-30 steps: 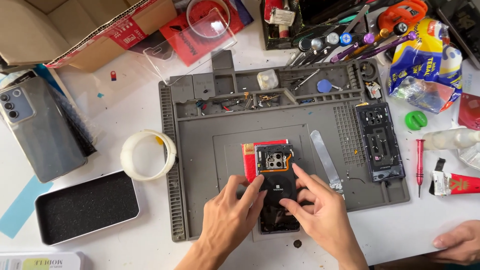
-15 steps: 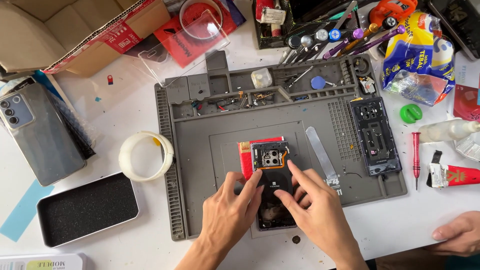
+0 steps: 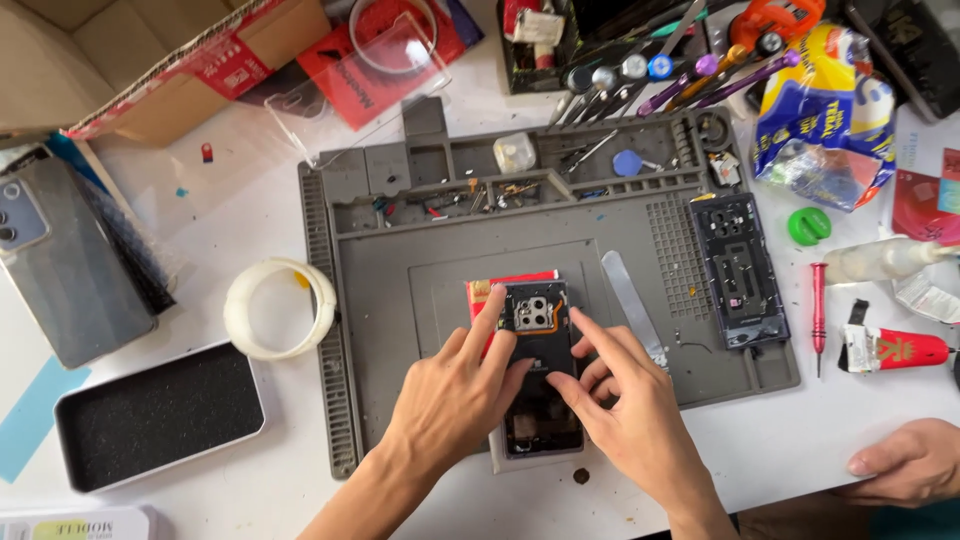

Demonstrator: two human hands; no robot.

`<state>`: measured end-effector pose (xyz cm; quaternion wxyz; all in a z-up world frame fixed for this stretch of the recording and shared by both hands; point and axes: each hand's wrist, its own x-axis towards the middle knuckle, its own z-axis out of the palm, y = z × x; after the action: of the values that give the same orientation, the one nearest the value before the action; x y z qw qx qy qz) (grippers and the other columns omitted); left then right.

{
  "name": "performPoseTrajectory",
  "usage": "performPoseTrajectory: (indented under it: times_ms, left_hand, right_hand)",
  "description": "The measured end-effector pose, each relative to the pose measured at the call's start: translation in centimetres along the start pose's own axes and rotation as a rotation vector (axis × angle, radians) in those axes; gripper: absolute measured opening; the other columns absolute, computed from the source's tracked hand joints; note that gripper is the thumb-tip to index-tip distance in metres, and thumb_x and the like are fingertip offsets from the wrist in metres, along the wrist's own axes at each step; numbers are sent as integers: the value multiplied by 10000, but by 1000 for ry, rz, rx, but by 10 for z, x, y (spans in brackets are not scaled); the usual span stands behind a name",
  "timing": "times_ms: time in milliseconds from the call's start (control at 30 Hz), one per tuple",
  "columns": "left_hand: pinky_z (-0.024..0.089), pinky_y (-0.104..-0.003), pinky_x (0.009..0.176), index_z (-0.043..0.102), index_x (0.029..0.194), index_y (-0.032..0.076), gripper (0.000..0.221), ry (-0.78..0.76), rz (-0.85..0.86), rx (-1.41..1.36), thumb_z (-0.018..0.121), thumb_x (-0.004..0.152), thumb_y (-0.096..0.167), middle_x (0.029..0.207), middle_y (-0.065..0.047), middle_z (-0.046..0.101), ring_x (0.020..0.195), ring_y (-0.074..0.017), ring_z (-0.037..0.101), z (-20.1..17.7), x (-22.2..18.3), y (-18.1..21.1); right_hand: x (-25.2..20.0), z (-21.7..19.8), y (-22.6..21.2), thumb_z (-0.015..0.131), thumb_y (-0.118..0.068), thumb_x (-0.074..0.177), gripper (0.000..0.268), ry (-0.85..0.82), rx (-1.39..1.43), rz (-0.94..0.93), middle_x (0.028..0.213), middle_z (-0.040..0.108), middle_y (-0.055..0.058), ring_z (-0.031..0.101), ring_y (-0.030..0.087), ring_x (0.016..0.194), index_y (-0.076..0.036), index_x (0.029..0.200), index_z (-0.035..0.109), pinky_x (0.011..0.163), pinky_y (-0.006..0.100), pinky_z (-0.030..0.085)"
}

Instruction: Disassembling a smartphone on a repair mat, removing internal components and using a screwdriver to remove screws.

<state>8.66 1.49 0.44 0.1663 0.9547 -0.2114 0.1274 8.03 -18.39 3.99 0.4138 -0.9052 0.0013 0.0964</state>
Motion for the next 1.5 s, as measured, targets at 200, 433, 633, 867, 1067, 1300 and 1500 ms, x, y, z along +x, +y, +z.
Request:
performPoseTrajectory:
  times_ms: [200, 433, 633, 867, 1067, 1300, 1500]
  left_hand:
    - [422, -282, 288, 582, 1099, 120, 310, 66, 81, 159, 687, 956, 374, 1451, -101, 595, 562, -132, 510, 9, 2, -5]
    - [418, -325, 251, 527, 1411, 34, 597, -2, 48, 9, 658, 938, 374, 1460, -54, 508, 553, -165, 563, 6, 7, -12]
    - [447, -345, 264, 497, 1426, -6, 620, -57, 25, -74, 596, 945, 373, 1412, -96, 486, 635, -199, 654, 2, 13, -13]
    - [387, -291, 258, 561, 1394, 31, 523, 60, 58, 151, 556, 997, 373, 1380, -82, 549, 511, -135, 516, 17, 15, -10]
    - [376, -300, 247, 564, 1343, 14, 503, 30, 58, 126, 544, 977, 359, 1351, -106, 562, 516, -169, 524, 18, 18, -11]
    - [455, -318, 284, 599, 1326, 58, 387, 71, -2, -57, 590, 980, 233, 1388, -125, 549, 786, -194, 707, 11, 21, -14]
    - [414, -299, 269, 610, 1310, 117, 346, 105, -58, -102, 614, 996, 264, 1344, -114, 596, 749, -173, 715, 12, 20, -15]
  right_hand:
    - [28, -14, 7, 722, -170, 917, 545, 17, -193, -324, 1230, 617, 45, 665, 166, 805, -115, 1435, 565, 666, 321, 577]
    - [61, -16, 1, 686, -132, 950, 329, 43, -481, -623, 1146, 597, 22, 582, 177, 770, -143, 1279, 687, 661, 370, 580]
    - [72, -17, 0, 687, -61, 948, 247, 55, -426, -698, 1061, 578, 32, 583, 171, 745, -149, 1177, 715, 693, 352, 558]
    - [76, -11, 10, 643, 11, 922, 289, 48, -418, -686, 1087, 588, 42, 626, 180, 794, -137, 1160, 711, 675, 350, 574]
    - [80, -10, 12, 632, 75, 892, 326, 43, -460, -776, 1106, 592, 86, 671, 241, 949, -83, 1175, 670, 675, 353, 590]
    - [85, -10, 9, 674, 12, 935, 204, 74, -147, -632, 1030, 663, 67, 641, 167, 773, -49, 1116, 746, 707, 282, 532]
    - [95, -11, 0, 768, -46, 866, 176, -33, 132, -208, 971, 741, 47, 627, 85, 635, -45, 1033, 822, 519, 177, 553]
